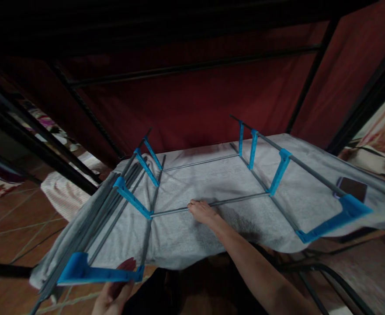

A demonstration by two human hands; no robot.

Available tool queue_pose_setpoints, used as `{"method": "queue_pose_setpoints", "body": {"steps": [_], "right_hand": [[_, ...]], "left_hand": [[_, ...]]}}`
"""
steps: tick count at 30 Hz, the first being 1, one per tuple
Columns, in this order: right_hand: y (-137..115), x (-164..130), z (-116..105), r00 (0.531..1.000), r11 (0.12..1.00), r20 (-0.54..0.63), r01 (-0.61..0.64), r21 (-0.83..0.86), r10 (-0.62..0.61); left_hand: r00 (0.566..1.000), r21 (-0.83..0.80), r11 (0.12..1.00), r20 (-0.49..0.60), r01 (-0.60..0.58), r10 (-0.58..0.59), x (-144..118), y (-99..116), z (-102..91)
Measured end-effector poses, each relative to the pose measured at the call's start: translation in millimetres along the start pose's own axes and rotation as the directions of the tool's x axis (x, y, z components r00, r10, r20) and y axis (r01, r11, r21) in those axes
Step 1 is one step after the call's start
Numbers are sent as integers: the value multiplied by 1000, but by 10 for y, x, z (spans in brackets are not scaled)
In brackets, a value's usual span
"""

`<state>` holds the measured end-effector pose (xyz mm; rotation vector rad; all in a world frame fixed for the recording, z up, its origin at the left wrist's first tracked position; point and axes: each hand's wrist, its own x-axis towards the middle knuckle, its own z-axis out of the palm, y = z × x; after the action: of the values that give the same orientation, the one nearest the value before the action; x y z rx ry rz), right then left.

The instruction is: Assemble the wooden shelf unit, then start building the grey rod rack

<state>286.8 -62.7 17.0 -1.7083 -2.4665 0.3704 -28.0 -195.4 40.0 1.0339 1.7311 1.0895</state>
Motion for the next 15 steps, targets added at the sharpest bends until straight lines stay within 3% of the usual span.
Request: {"method": "queue_pose_setpoints", "body": {"steps": [3, 6, 15], "right_hand": [[-89, 4, -12, 1000, 1000, 1, -21, 9, 21], [-171, -10, -5, 1000, 1000, -11, -15, 20, 16], [-366, -112, 139, 998, 998, -1, 62, 13, -62]], "left_hand": [[994, 27, 995, -42, -100, 101, 109, -65, 23], [991, 45, 992, -60, -116, 118, 141, -141, -50], [996, 94, 994, -78, -46, 54, -224, 5, -353]]}}
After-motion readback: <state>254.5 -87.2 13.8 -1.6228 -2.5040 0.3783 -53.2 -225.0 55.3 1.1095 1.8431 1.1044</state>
